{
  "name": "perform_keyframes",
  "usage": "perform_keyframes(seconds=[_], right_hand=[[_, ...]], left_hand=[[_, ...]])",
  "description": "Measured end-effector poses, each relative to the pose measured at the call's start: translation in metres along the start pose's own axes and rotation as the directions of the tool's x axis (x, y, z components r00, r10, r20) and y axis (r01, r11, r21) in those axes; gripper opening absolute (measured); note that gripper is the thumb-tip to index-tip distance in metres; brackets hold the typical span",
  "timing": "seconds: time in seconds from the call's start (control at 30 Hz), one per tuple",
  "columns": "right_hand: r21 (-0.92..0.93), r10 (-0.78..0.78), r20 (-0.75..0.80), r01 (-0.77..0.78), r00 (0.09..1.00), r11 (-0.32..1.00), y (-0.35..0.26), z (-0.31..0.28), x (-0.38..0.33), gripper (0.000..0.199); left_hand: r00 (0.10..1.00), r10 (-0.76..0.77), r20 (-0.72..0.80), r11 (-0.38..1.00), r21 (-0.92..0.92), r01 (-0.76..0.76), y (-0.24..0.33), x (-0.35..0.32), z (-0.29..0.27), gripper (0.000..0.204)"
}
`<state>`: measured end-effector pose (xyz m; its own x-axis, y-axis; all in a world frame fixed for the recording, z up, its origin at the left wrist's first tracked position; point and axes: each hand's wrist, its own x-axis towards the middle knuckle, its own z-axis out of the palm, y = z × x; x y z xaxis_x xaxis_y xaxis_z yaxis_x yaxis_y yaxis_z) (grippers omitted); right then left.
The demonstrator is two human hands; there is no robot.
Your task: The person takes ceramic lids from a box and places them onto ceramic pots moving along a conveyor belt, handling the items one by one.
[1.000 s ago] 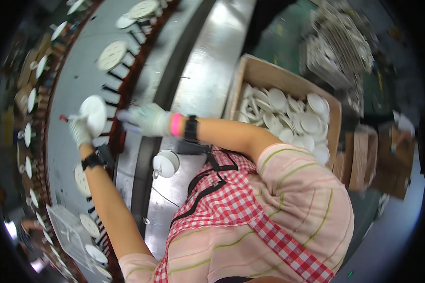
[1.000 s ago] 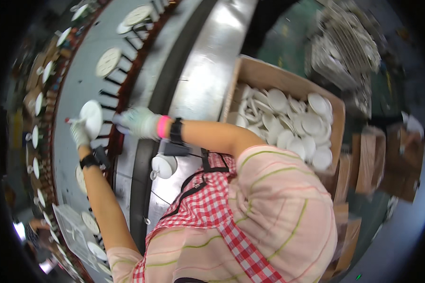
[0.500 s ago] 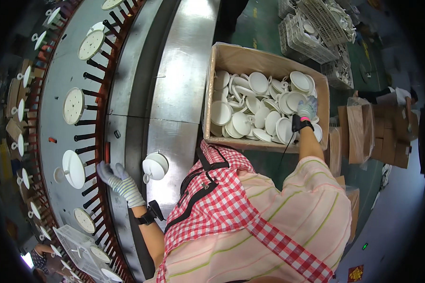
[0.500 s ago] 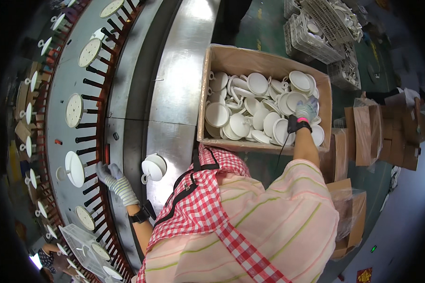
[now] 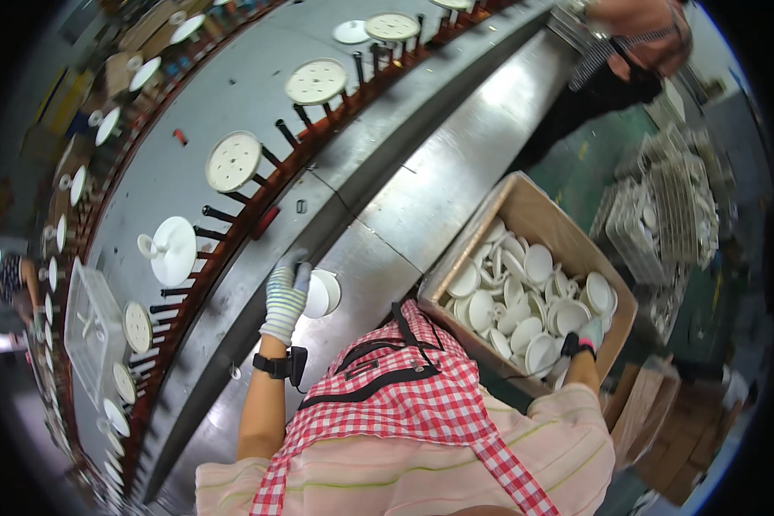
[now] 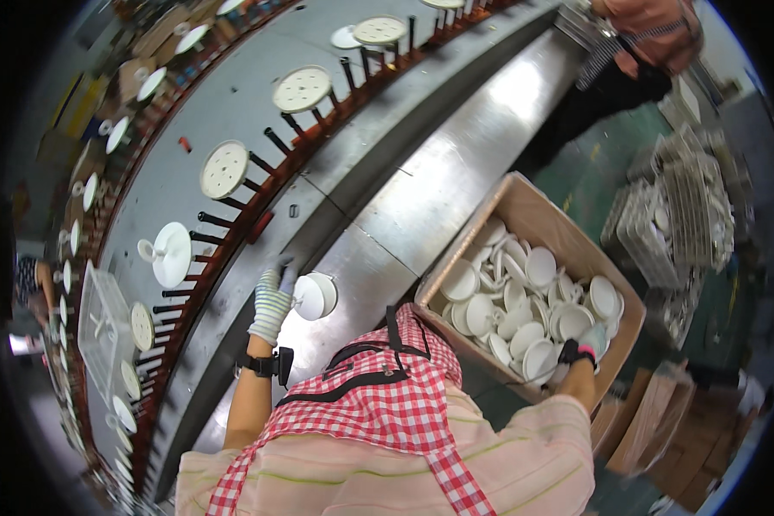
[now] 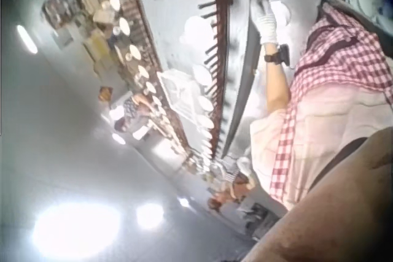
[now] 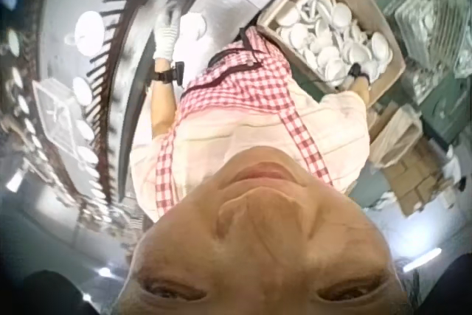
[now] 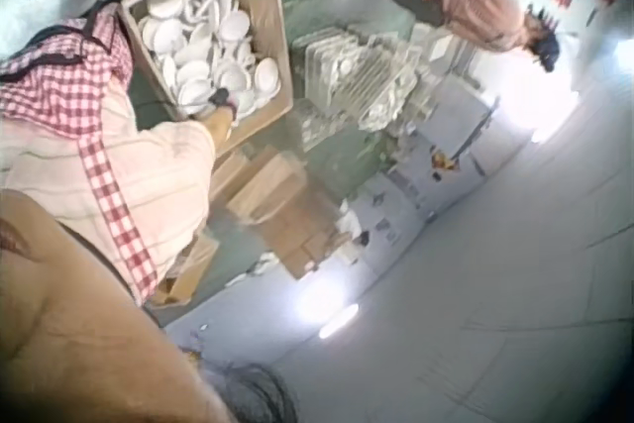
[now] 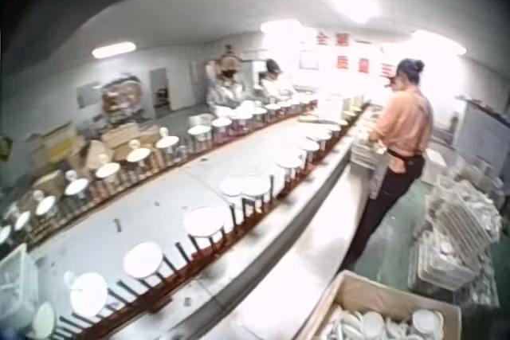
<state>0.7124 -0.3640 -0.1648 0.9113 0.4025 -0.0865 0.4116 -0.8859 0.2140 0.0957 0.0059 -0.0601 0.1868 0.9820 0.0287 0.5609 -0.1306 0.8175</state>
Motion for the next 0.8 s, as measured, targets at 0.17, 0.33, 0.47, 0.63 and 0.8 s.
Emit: perform_keyframes(seconds=[0.17, 0.33, 0.47, 0.63, 0.8], right_hand=[[0.206, 0.118, -0.275, -0.062, 0.954, 0.977, -0.044, -0.092, -0.015, 0.033], [0.712, -0.242, -0.364, 0.436, 0.899, 0.55, -0.176, -0.15, -0.058, 0.038], [0.7, -0.644, -0.474, 0.7, 0.601, 0.137, -0.323, -0.233, -0.168, 0.023], [0.916, -0.89, -0.326, 0.339, 0.318, -0.214, -0.355, -0.245, -0.192, 0.038], [0.978, -0.995, -0.1, -0.183, 0.027, -0.104, -0.414, -0.262, -0.201, 0.048]], left_hand=[[0.98, -0.073, 0.183, 0.997, -0.009, 0.076, 0.015, -0.005, 0.004, 0.028], [0.804, 0.236, 0.546, 0.97, -0.178, -0.164, 0.081, 0.011, 0.024, 0.059], [0.803, 0.304, 0.513, 0.931, -0.339, -0.136, 0.119, 0.013, 0.045, 0.046], [0.872, 0.139, 0.469, 0.984, -0.167, -0.067, 0.106, 0.018, 0.013, 0.039], [0.879, 0.433, 0.2, 0.852, 0.23, -0.471, 0.119, 0.011, 0.0, 0.053]])
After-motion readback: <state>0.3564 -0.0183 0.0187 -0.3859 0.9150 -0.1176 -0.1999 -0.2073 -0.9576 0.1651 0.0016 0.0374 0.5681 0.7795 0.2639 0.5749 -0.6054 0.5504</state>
